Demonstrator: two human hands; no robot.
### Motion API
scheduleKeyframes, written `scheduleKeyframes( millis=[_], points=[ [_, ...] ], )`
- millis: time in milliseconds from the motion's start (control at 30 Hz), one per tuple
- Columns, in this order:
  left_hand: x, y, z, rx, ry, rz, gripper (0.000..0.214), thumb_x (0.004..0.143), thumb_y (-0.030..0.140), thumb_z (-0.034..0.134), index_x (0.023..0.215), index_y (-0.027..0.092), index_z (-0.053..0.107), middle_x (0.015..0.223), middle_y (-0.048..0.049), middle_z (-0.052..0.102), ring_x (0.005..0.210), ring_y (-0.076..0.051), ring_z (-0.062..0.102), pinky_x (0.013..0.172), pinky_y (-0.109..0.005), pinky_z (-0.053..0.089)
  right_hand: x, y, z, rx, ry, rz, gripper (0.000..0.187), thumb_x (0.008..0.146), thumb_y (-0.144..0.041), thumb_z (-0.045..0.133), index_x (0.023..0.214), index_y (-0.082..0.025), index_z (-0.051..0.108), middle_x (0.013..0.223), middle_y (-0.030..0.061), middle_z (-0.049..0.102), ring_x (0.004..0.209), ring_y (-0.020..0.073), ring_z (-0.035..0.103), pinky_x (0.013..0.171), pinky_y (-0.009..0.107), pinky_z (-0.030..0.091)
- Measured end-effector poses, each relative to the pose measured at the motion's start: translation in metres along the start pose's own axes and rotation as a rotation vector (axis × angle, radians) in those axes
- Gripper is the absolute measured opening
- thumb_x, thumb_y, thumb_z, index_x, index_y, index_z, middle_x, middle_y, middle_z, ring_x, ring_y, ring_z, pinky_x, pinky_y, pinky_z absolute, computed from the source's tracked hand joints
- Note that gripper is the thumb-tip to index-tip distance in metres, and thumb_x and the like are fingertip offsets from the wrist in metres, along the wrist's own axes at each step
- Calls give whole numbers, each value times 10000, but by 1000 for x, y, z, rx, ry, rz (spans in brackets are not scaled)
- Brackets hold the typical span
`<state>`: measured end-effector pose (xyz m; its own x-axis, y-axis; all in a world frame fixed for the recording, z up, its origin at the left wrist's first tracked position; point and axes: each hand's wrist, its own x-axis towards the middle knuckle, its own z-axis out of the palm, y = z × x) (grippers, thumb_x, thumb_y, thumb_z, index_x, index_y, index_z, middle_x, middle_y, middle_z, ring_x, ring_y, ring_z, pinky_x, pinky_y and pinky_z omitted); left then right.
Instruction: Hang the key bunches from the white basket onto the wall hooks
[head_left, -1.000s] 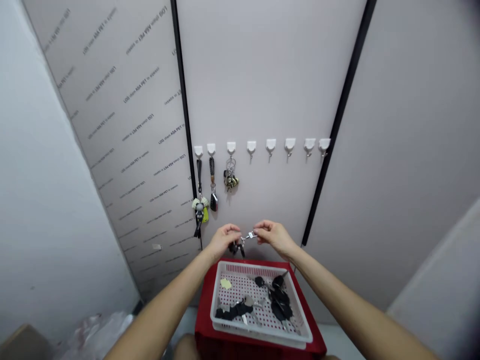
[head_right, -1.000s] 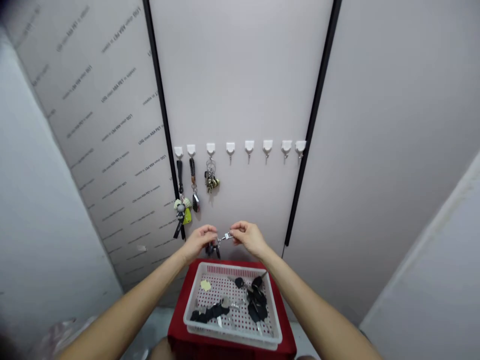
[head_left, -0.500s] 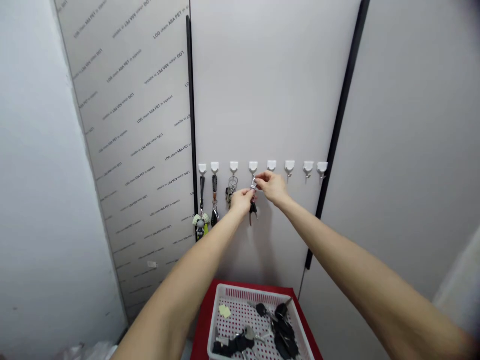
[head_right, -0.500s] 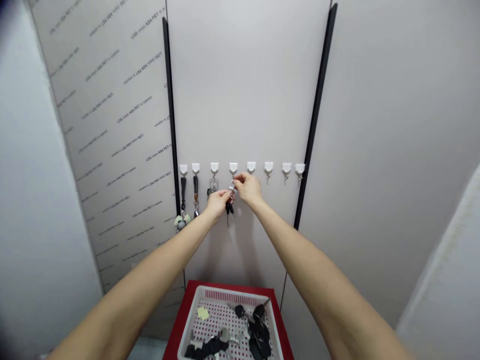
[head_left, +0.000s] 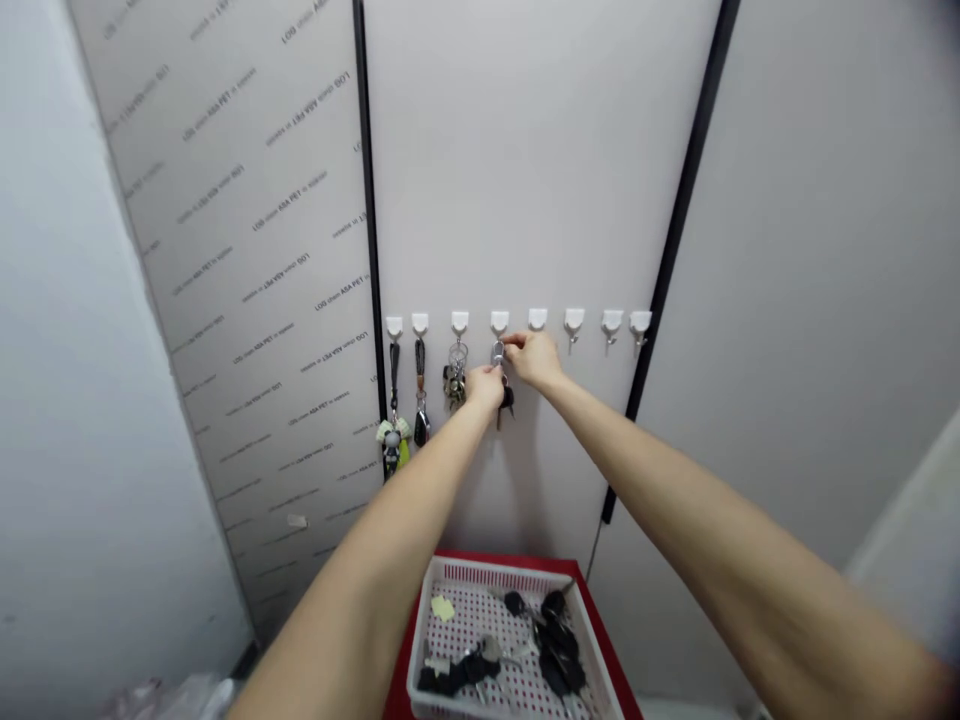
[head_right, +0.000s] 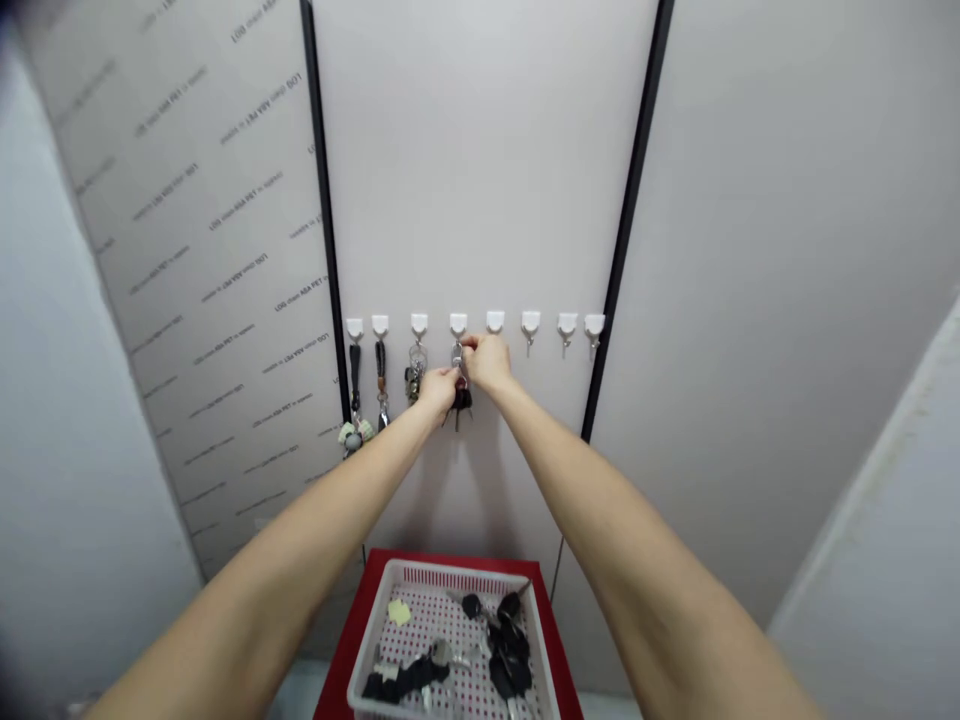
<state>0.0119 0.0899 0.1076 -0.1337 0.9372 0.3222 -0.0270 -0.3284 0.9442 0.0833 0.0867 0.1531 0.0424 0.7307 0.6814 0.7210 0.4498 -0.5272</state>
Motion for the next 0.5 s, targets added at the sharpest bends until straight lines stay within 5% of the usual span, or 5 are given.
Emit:
scheduleKeyframes(
  millis=[167,300,400,500],
  points=[
    [-35,-21,-11,369,125,177,264,607,135,475,868,108,497,883,-69,524,853,-157,458,757,-266,326,-43,28,-5,18,-1,-69,238,616,-151,418,804,-108,557,750,50,587,666,116,518,661,262,389],
    [-88,-63,-31,560,-53,225,364,626,126,445,989,136,427,1008,-62,456,910,-140,424,803,-267,319,-116,67,-1,24,-410,-28,207,621,-160,428,779,-141,561,745,23,595,643,100,519,638,228,390],
    [-129,-107,-44,731,-266,62,309,631,122,430,937,121,472,933,-69,495,847,-135,453,768,-250,351,-175,99,5,-117,-777,-39,199,607,-131,430,738,-160,577,729,25,603,649,114,524,616,206,377],
    [-157,-146,-46,873,-471,21,294,630,107,409,909,131,496,913,-57,517,842,-131,456,777,-235,343,-215,122,10,-303,-948,-91,209,581,-104,432,707,-170,586,732,39,601,663,133,520,596,204,354]
  ],
)
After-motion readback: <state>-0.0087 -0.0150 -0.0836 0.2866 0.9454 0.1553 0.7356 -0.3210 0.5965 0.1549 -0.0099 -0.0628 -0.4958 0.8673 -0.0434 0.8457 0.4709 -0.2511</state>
